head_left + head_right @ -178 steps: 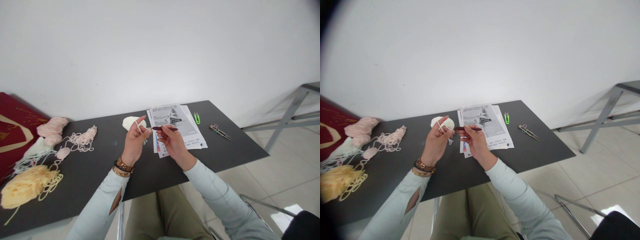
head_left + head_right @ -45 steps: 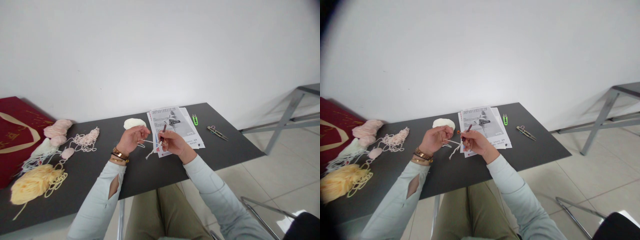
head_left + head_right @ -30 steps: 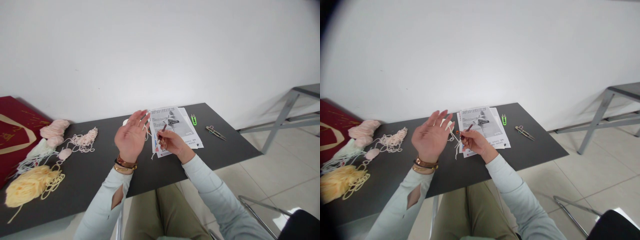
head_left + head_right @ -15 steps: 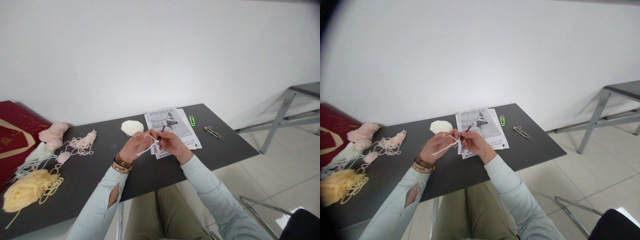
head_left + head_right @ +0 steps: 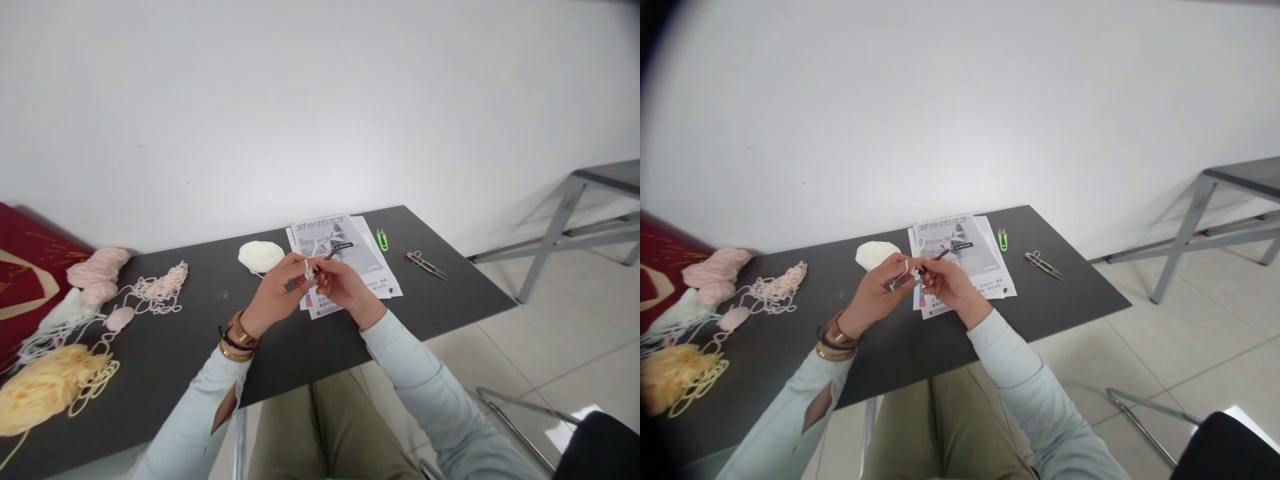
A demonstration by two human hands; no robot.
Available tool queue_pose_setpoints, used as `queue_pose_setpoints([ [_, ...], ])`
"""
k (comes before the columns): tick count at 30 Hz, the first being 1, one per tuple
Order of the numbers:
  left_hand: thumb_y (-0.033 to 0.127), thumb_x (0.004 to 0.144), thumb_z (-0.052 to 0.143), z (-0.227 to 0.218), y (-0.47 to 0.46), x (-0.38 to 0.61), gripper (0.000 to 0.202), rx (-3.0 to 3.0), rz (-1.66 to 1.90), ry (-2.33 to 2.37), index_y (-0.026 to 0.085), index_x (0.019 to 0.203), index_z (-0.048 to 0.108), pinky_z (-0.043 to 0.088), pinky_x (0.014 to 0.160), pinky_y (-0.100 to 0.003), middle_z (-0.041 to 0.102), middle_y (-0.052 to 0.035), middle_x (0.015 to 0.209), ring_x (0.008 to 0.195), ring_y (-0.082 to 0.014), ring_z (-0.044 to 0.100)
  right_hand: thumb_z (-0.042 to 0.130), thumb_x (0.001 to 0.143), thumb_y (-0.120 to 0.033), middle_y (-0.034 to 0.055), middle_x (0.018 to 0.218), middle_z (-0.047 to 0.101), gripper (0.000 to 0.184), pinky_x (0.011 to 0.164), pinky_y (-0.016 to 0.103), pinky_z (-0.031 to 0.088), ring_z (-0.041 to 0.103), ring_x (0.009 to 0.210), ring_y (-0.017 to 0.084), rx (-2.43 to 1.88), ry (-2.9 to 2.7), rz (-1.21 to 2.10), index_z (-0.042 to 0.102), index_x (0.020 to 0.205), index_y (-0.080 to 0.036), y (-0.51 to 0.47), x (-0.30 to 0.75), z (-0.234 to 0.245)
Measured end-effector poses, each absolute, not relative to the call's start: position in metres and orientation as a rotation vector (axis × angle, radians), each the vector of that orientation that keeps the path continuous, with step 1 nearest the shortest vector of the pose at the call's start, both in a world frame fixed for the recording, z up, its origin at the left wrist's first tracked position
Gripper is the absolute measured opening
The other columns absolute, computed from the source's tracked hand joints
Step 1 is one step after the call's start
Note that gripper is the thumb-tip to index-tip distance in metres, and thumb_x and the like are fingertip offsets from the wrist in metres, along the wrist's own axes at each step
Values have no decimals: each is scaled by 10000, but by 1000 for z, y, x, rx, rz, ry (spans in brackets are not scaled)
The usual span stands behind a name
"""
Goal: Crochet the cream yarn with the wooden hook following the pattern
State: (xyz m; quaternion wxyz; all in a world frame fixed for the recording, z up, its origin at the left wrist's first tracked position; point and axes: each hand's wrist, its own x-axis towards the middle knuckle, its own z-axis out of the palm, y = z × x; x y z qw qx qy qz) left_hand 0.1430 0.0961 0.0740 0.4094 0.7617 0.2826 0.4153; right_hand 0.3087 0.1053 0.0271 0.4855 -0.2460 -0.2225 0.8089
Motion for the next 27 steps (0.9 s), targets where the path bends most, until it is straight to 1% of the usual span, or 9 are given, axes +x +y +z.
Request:
queue_pose_setpoints([
  [3,141,741,666,71,96,147,360,1899,1152,784,255,1079,716,402,789,-306,594,-56,877,811,-207,516,684,772,-222,-28,489,615,117,396,153,497,566,409,74,-611,-545,1943,644,716,-128,106,308,26],
  [6,139,732,670,64,97,148,416,1883,1227,857,264,1128,690,403,784,-306,569,-31,809,782,-201,507,684,785,-238,-33,500,618,128,416,162,522,561,413,71,-615,-550,1906,648,729,-129,108,309,24],
  [9,145,719,695,54,99,148,412,1759,1238,880,259,1114,695,408,776,-293,576,-9,765,756,-176,509,691,782,-245,-36,504,617,129,430,164,533,563,421,69,-610,-555,1898,652,740,-129,108,309,24],
  [13,164,728,712,44,102,151,523,1278,1124,674,246,1234,607,439,800,-297,650,-6,827,788,-150,573,718,755,-266,-30,498,611,161,409,157,519,574,422,76,-596,-603,1905,655,731,-119,108,309,25],
  [17,150,720,720,41,101,156,593,948,981,507,206,1285,550,471,766,-292,694,-54,940,807,-149,626,735,741,-285,-41,500,609,174,401,160,518,569,406,75,-605,-681,1852,653,728,-132,105,307,28],
  [19,128,699,732,39,100,159,637,900,1007,519,220,1298,536,474,796,-285,700,-43,935,840,-145,641,740,740,-283,-36,530,629,171,439,168,541,583,429,75,-616,-669,1812,658,742,-133,105,306,28],
  [23,100,683,737,37,96,164,769,974,1152,606,301,1368,451,456,844,-280,682,27,774,849,-133,637,736,749,-255,-10,637,688,157,516,180,567,623,503,79,-627,-616,1767,675,833,-137,105,306,25],
  [25,111,684,738,37,96,162,676,997,1159,604,280,1306,532,457,802,-273,683,11,807,815,-131,617,707,775,-261,-8,620,682,133,511,185,563,626,509,87,-612,-594,1785,675,818,-139,106,306,24],
  [27,142,690,736,39,99,156,466,986,1059,548,209,1144,657,453,712,-262,673,-25,853,747,-123,584,670,799,-274,-14,572,661,136,494,197,557,614,490,94,-592,-568,1815,667,773,-141,107,306,24],
])
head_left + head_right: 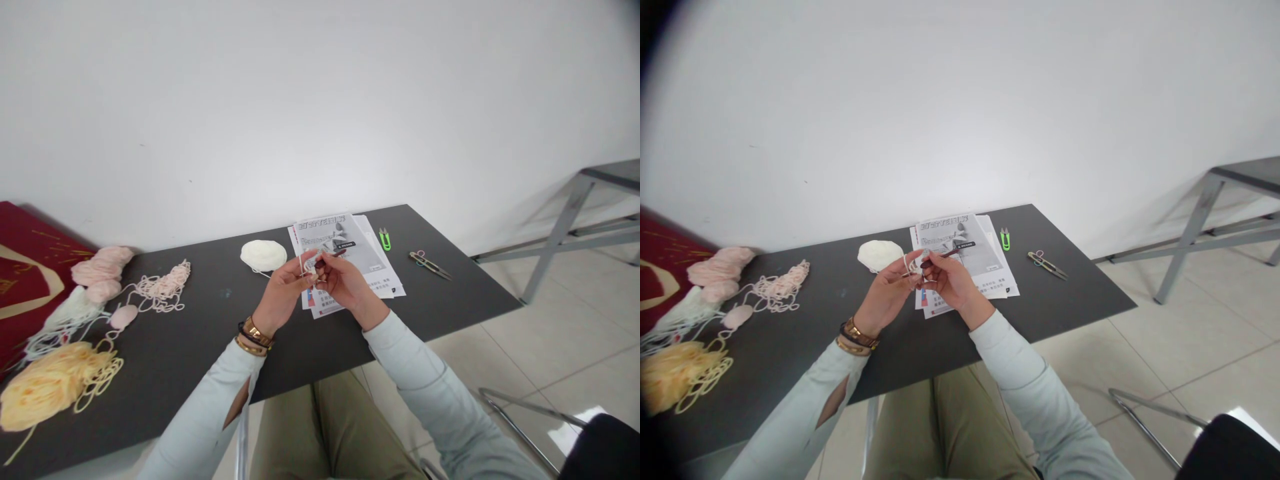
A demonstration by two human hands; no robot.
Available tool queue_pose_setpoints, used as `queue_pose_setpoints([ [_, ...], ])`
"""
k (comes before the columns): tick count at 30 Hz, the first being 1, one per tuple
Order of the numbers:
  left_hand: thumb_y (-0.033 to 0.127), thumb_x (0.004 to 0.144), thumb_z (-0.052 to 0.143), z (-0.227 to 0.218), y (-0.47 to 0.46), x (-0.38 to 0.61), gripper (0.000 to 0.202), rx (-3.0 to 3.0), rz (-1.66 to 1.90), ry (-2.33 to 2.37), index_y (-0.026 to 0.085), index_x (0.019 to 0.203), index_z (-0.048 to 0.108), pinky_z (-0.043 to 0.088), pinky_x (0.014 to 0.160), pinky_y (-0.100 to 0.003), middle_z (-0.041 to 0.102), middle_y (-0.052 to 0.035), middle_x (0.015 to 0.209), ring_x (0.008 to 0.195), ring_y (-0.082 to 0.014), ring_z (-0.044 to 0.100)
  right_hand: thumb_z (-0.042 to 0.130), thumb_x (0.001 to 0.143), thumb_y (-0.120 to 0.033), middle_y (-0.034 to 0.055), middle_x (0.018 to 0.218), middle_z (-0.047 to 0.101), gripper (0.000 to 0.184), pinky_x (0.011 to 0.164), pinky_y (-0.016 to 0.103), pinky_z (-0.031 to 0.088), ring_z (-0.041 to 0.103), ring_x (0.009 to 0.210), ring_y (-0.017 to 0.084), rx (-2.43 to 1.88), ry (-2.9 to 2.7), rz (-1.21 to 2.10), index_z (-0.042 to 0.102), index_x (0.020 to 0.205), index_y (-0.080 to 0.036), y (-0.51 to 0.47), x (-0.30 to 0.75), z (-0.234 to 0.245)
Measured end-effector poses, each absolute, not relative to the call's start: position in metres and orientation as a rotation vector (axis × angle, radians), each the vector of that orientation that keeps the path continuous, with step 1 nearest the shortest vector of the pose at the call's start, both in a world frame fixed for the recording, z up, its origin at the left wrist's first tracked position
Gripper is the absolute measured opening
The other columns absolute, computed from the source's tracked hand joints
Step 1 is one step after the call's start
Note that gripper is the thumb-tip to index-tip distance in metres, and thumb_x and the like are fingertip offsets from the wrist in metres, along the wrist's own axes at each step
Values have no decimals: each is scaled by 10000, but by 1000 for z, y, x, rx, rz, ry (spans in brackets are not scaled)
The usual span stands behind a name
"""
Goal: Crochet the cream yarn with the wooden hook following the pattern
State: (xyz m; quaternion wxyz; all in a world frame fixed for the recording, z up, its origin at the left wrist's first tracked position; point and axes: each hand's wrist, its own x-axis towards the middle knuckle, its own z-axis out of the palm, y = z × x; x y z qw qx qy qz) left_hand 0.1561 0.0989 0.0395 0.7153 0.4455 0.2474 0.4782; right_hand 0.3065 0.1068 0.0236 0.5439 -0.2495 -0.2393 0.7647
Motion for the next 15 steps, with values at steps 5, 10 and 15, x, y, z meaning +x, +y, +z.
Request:
queue_pose_setpoints([
  [5,383,616,767,43,108,131,282,939,728,382,146,754,701,348,490,-270,493,0,591,516,-110,452,636,789,-261,-50,462,590,136,446,177,522,551,406,77,-525,-607,1929,652,712,-150,106,309,26],
  [10,227,666,731,34,119,122,289,1024,515,414,112,454,574,247,454,-262,436,-14,485,458,-94,382,642,737,-249,-19,412,574,164,366,205,497,495,326,93,-497,-759,2058,647,636,-119,103,312,27],
  [15,270,614,717,31,126,124,398,988,547,397,155,357,435,306,486,-283,417,-19,495,505,-128,425,644,720,-184,-1,417,582,137,320,195,468,435,282,71,-509,-887,2147,653,639,-73,101,313,27],
])
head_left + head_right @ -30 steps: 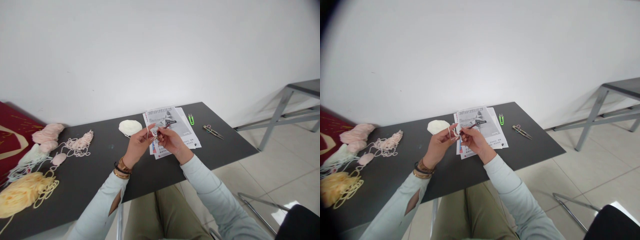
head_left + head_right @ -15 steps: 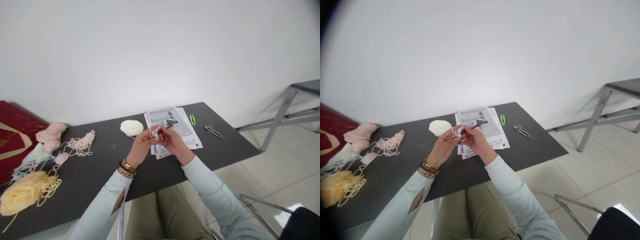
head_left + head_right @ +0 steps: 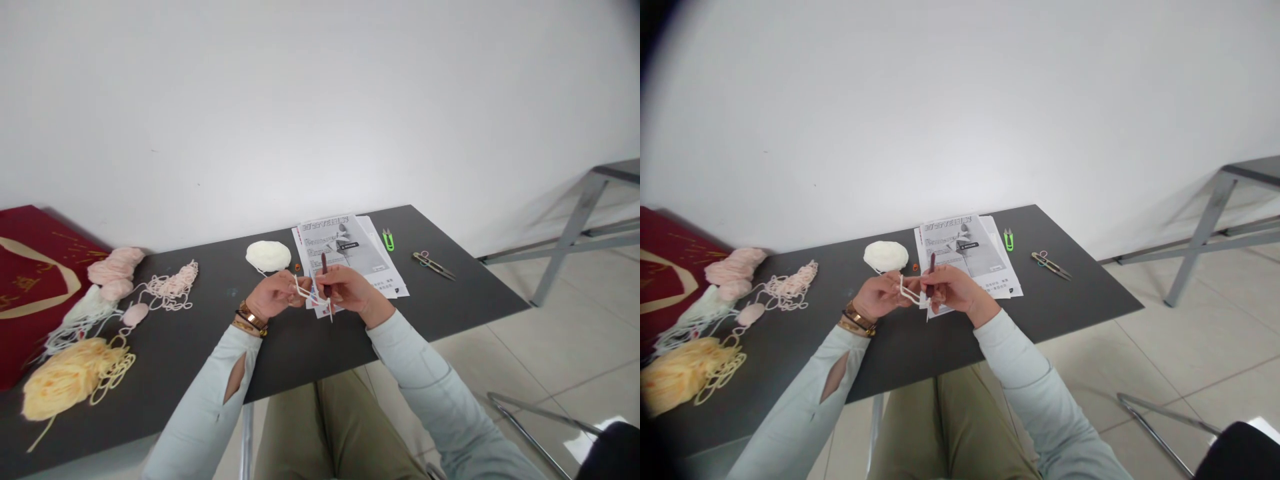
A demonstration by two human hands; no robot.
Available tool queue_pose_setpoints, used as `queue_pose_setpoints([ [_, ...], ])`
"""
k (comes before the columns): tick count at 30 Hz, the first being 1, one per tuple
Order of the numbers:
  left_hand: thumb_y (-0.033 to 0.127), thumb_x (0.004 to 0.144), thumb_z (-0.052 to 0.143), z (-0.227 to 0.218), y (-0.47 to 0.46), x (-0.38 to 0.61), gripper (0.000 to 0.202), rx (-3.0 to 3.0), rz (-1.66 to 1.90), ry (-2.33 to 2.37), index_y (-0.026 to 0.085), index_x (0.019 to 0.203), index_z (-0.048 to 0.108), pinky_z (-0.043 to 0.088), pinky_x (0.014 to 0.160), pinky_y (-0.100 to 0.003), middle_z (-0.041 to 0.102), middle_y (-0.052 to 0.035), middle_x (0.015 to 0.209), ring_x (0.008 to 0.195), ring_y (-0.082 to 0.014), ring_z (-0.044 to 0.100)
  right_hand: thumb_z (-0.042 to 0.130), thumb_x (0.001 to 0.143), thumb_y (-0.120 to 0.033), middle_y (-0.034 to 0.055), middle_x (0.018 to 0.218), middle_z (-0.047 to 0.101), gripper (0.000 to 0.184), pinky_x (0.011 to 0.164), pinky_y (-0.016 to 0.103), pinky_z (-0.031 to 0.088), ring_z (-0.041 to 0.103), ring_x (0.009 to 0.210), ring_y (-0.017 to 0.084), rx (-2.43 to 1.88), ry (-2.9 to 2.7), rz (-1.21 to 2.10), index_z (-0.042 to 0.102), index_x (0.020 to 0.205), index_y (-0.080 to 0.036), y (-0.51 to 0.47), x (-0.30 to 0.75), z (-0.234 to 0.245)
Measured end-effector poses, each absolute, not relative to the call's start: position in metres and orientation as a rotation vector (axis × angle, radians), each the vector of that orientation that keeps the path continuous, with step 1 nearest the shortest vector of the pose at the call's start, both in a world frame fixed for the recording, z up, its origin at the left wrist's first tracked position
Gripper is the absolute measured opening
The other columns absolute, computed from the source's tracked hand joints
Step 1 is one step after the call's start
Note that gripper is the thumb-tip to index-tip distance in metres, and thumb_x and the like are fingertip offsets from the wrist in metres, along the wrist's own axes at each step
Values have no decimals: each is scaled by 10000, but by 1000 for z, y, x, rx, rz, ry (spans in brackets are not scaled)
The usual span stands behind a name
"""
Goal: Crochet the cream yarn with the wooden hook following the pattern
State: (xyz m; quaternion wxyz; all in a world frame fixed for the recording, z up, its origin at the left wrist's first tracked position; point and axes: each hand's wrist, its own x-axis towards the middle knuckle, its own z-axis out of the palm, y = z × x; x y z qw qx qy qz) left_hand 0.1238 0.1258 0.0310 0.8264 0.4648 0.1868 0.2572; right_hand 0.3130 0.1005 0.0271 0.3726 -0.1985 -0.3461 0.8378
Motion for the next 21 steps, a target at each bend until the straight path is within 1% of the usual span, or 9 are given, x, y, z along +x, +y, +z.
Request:
queue_pose_setpoints([
  [2,283,610,693,32,125,125,380,961,588,391,159,360,435,338,506,-297,429,-27,495,514,-137,439,646,715,-166,-11,409,577,109,328,188,475,436,286,67,-530,-924,2147,654,654,-76,101,313,27],
  [6,299,637,658,36,121,129,357,908,686,390,156,385,449,398,559,-314,482,-45,565,571,-153,492,662,708,-215,-26,394,561,141,323,205,491,427,280,70,-594,-964,2112,638,641,-94,101,314,29],
  [9,361,679,648,37,117,133,360,889,719,410,146,427,508,432,591,-320,504,-54,610,643,-178,549,686,685,-228,-21,427,586,146,323,202,496,442,286,69,-640,-996,2104,648,683,-87,100,315,31],
  [11,399,691,662,37,115,136,349,897,717,433,132,481,582,448,603,-323,524,-58,622,667,-188,571,698,675,-230,-13,442,602,160,329,202,501,470,297,78,-679,-1023,2077,653,713,-81,100,316,32],
  [13,397,696,690,37,114,137,295,918,706,464,115,608,675,452,596,-311,558,-58,654,661,-175,571,704,673,-246,4,455,615,180,334,212,509,501,313,93,-725,-1036,2022,650,706,-78,100,316,32],
  [15,342,703,718,38,113,138,250,952,697,499,108,790,729,443,573,-285,588,-51,686,631,-146,560,710,670,-269,15,468,622,199,335,220,513,520,328,103,-766,-1035,1957,644,682,-81,100,316,31],
  [18,231,702,744,40,111,139,297,1026,714,552,117,975,724,424,566,-248,627,-43,749,615,-110,549,712,665,-278,-20,422,569,201,332,218,512,479,311,84,-816,-1012,1871,641,665,-90,102,316,30],
  [21,213,707,746,43,107,142,366,1160,783,617,134,1061,699,412,578,-229,644,-31,763,628,-98,548,698,675,-265,-48,391,526,177,333,207,509,446,304,70,-861,-994,1809,642,663,-98,104,316,30],
])
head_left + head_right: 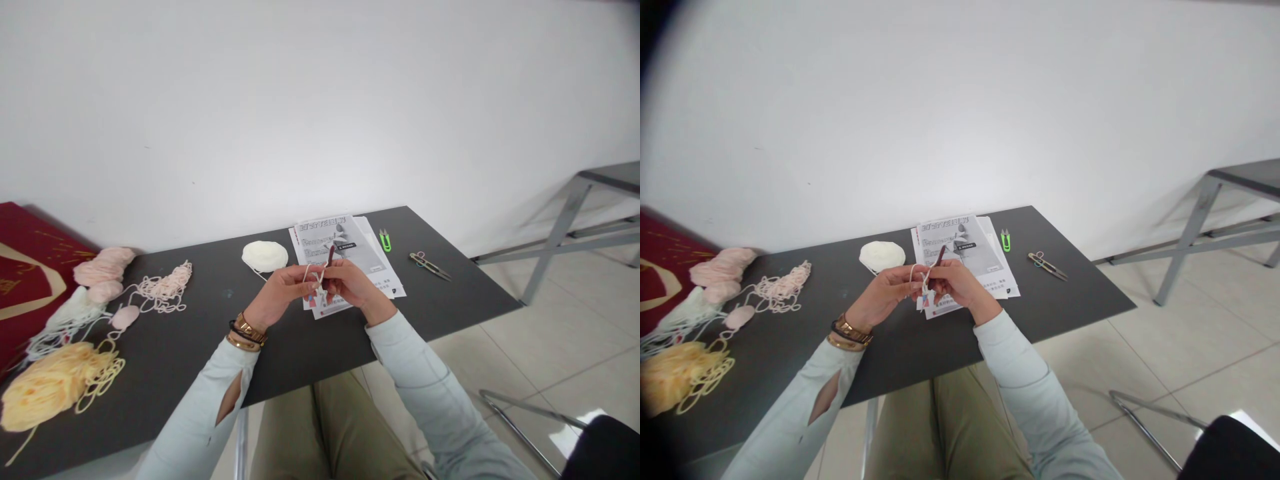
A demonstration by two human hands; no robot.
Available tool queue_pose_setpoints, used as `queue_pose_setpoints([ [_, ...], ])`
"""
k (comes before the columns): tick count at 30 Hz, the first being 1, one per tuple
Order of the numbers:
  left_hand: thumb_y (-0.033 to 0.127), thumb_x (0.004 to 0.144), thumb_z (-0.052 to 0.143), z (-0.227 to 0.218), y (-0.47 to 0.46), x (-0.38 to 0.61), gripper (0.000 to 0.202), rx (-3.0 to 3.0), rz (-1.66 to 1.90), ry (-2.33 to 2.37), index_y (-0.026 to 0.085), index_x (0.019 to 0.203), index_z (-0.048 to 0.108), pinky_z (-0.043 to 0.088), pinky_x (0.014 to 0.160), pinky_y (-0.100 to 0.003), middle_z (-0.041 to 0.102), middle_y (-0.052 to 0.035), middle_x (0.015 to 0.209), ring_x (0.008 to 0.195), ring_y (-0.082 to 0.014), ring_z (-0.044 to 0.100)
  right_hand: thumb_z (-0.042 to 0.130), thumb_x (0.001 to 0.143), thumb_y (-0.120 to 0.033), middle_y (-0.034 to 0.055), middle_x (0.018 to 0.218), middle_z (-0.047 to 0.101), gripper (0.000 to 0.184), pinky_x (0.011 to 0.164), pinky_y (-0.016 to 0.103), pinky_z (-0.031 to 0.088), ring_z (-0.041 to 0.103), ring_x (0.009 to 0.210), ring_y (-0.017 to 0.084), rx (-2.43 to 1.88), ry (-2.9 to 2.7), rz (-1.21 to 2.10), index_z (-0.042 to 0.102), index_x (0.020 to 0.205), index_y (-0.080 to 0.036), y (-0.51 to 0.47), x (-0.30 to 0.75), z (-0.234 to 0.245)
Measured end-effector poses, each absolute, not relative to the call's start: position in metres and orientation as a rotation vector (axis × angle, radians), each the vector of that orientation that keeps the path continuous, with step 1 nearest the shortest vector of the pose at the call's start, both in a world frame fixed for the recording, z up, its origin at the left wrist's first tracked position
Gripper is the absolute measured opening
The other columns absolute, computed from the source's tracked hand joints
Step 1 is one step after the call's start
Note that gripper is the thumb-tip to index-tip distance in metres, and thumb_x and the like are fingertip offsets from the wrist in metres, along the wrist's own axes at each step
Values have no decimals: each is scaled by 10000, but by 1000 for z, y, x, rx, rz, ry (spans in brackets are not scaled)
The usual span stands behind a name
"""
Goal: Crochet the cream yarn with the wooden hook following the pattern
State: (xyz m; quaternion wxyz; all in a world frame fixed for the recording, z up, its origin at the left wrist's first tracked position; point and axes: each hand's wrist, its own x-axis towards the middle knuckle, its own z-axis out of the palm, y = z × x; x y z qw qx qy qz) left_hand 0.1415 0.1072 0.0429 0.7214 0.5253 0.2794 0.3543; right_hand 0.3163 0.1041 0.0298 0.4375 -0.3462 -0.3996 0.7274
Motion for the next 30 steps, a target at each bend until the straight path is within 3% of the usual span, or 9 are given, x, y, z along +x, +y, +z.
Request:
queue_pose_setpoints([
  [6,205,690,753,42,100,151,400,1205,890,657,152,1077,670,433,583,-235,642,-8,716,610,-103,556,686,663,-229,-36,407,555,134,322,184,491,455,305,67,-903,-971,1740,634,634,-109,106,315,29],
  [11,159,725,696,40,104,145,264,1030,861,565,151,989,691,443,605,-230,650,-32,798,662,-104,571,685,660,-243,-41,393,538,145,333,203,496,434,306,68,-873,-954,1800,632,621,-113,105,317,30],
  [17,145,635,691,38,107,135,316,991,773,486,158,951,709,404,538,-240,518,13,651,561,-88,471,663,666,-277,-54,348,482,181,321,224,473,416,278,81,-825,-901,1893,610,584,-125,107,317,29],
  [22,162,673,714,40,104,137,325,1112,801,495,155,998,711,353,522,-224,545,-15,776,613,-87,456,653,707,-274,-57,358,474,187,338,224,481,431,290,83,-834,-857,1904,622,615,-114,108,316,27],
  [26,177,710,714,47,104,138,274,1545,889,575,184,983,704,426,654,-262,547,-34,902,765,-136,504,653,730,-273,-52,386,512,173,360,204,491,459,318,79,-862,-817,1880,640,670,-111,108,316,26],
  [30,140,775,622,51,105,136,231,1831,907,629,192,985,704,425,792,-302,587,-41,867,834,-169,532,663,716,-260,-44,395,533,160,363,205,497,468,326,79,-881,-781,1867,629,643,-122,108,315,26],
])
